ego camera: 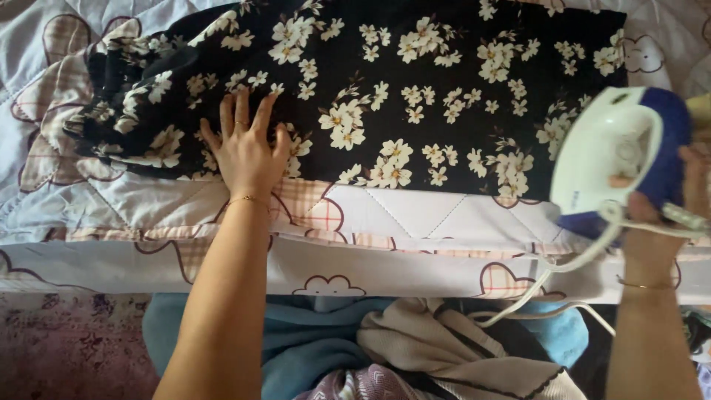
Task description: The person irons a floral-patterned garment on a bed, smoothing the fabric with one hand while moving the iron across it. They then fold the garment and continue ironing the newly exposed surface.
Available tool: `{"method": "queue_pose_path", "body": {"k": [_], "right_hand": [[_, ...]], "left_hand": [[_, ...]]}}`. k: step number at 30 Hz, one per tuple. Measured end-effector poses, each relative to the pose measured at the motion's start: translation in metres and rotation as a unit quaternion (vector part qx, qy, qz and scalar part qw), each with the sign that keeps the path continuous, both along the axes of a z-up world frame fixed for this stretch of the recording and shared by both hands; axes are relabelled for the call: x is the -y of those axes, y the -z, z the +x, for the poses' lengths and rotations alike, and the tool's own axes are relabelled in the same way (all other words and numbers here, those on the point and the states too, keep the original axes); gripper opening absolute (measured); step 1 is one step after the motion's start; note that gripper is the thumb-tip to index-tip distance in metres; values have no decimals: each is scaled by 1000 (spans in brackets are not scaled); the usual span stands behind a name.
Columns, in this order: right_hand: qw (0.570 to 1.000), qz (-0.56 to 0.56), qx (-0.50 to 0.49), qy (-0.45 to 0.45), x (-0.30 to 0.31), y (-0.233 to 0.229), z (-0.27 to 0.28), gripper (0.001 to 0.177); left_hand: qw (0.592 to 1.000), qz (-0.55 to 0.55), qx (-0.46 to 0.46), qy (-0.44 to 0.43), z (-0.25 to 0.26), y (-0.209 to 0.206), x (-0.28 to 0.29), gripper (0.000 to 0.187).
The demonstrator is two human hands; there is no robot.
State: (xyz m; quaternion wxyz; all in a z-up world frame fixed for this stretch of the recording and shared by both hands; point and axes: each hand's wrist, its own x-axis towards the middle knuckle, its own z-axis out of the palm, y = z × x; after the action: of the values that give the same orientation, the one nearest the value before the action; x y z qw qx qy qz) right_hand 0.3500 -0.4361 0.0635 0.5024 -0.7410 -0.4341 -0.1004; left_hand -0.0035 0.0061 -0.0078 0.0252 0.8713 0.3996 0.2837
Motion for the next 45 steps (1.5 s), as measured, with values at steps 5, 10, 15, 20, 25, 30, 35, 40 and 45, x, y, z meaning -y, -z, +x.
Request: {"method": "queue_pose_path", "body": {"k": [5,10,15,20,25,30,35,40,45], "right_hand": [[996,51,-69,-22,3,-9,-6,63],[976,96,-185,-62,-3,-7,-16,73],[978,44,-162,-120,-12,22,-22,79],[964,-1,-159,-213,-70,23,-77,89],[943,-30,-138,-301,-136,3,-148,85],[921,-8,-217,-322,-186,9,-192,84],[915,-10,-215,-340,-226,5,-215,87],[897,-48,-255,-357,-240,-12,-218,93],[918,-48,-232,-318,-235,-14,-205,87]], "left_hand": [[1000,4,1,-3,2,-2,3,53],[1000,-2,-5,-13,1,-4,2,53],[1000,7,5,-15,1,-3,2,52],[1000,2,6,-17,1,0,1,52],[1000,4,23,-18,3,-3,2,52],[999,-3,26,-21,2,0,2,50],[1000,0,22,-20,3,3,1,48],[1000,5,11,-18,2,6,0,47],[1000,8,12,-8,2,3,1,49]]}}
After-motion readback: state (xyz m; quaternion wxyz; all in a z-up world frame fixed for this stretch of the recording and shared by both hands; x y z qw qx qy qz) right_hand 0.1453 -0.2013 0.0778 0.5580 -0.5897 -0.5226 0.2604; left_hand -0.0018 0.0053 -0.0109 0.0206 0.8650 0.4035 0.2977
